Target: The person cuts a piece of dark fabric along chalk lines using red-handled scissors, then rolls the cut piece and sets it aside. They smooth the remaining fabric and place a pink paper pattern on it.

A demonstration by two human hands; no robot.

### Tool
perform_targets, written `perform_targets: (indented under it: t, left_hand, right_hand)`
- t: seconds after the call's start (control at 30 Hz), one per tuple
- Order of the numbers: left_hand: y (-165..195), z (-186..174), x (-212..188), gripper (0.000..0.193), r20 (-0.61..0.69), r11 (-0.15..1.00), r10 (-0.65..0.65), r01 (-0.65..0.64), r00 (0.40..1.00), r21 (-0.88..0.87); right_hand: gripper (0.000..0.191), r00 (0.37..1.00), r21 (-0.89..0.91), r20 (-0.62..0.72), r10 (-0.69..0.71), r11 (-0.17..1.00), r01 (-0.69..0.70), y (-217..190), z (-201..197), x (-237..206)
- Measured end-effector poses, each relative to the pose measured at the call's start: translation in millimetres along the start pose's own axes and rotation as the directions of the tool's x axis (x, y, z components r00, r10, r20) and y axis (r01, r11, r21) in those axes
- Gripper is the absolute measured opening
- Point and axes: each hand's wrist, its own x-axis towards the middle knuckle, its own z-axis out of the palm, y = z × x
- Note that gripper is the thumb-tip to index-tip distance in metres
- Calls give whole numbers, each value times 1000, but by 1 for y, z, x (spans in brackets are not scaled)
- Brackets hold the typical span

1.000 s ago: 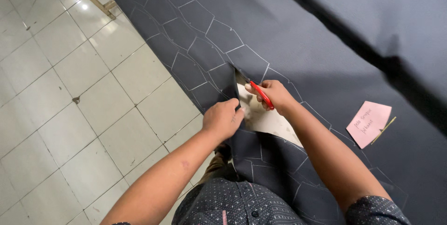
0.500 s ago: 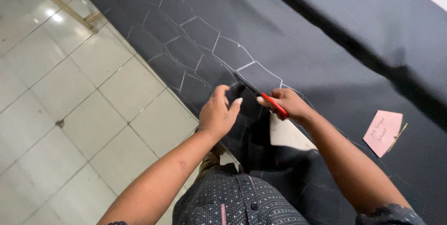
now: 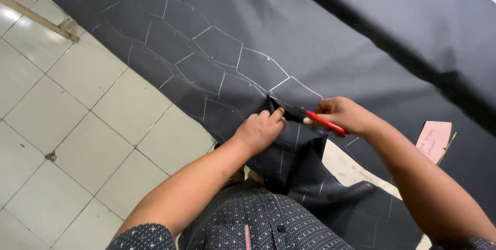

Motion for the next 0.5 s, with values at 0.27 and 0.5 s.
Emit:
perform_targets:
  t: [0.27, 0.5]
  left_hand:
    - [5, -23, 0, 42, -90, 987, -147, 139, 985, -81]
    - [2, -50, -15, 6, -185, 942, -136, 69, 973, -328]
  right_hand:
    - [39, 997, 210, 63, -39, 977, 25, 23, 9, 17]
    - [41, 994, 435, 80, -69, 900, 27, 46, 43, 40]
